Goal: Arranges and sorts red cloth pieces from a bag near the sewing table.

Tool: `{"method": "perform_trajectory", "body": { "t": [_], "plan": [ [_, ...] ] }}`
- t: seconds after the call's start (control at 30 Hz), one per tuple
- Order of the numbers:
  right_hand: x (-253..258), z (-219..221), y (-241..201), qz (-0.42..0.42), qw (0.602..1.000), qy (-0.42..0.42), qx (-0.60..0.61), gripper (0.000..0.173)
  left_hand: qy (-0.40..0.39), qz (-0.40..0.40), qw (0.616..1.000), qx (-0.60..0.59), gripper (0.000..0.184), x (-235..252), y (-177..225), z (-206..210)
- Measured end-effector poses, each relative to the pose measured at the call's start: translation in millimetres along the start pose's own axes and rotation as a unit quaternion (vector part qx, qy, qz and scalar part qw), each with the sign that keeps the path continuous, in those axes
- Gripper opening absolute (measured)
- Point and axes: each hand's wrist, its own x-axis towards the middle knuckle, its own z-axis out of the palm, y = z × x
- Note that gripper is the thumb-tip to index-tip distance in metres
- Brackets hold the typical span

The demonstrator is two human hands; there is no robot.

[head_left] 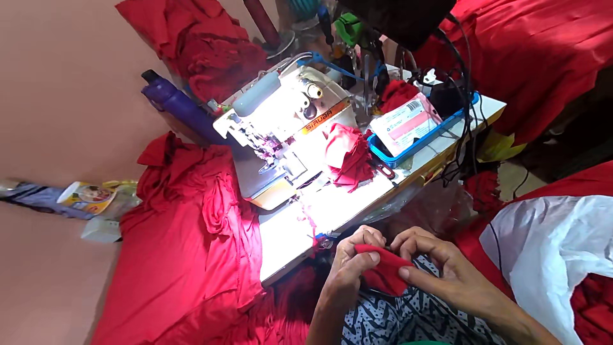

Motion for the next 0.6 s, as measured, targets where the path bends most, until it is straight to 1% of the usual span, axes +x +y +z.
{"method": "perform_trajectory", "body": {
  "t": [0.07,0.1,0.13,0.2,0.23,0.3,0.37,0.43,0.5,0.53,0.6],
  "plan": [
    [1,-4,-4,0.002,0.995,-0.033,0.098,0.011,-0.041,-0.003,0.998,-0.039,0.016,-1,-3,-3],
    [2,-5,-6,0.016,0.990,-0.029,0.135,0.006,-0.057,-0.006,0.997,-0.059,0.016,-2,-5,-2],
    [3,-4,-8,0.032,0.986,-0.015,0.161,0.003,-0.063,-0.006,0.995,-0.077,0.016,-2,-7,-1],
    [4,-1,-9,0.057,0.980,0.035,0.188,0.004,-0.047,0.001,0.994,-0.099,0.013,-2,-7,2],
    [4,1,-8,0.061,0.980,0.059,0.178,0.006,-0.032,0.007,0.994,-0.100,0.013,-2,-6,2],
    [3,5,-4,0.039,0.991,0.084,0.101,0.004,-0.006,0.026,0.997,-0.074,0.013,-1,-5,1],
    [0,6,2,0.007,0.996,0.082,0.029,0.006,0.003,0.048,0.998,-0.027,0.013,-1,-4,-2],
    [-1,4,4,-0.017,0.997,0.073,0.012,0.008,-0.012,0.058,0.998,-0.009,0.012,-2,0,-6],
    [1,1,1,-0.019,0.994,0.062,0.083,0.007,-0.040,0.041,0.998,-0.014,0.014,-4,7,-5],
    [3,-1,-3,-0.010,0.989,0.060,0.138,0.007,-0.043,0.017,0.999,-0.009,0.016,-5,12,-1],
    [8,-6,-12,0.013,0.970,0.060,0.237,0.008,-0.085,-0.029,0.996,0.002,0.020,-7,14,0]
  ]
}}
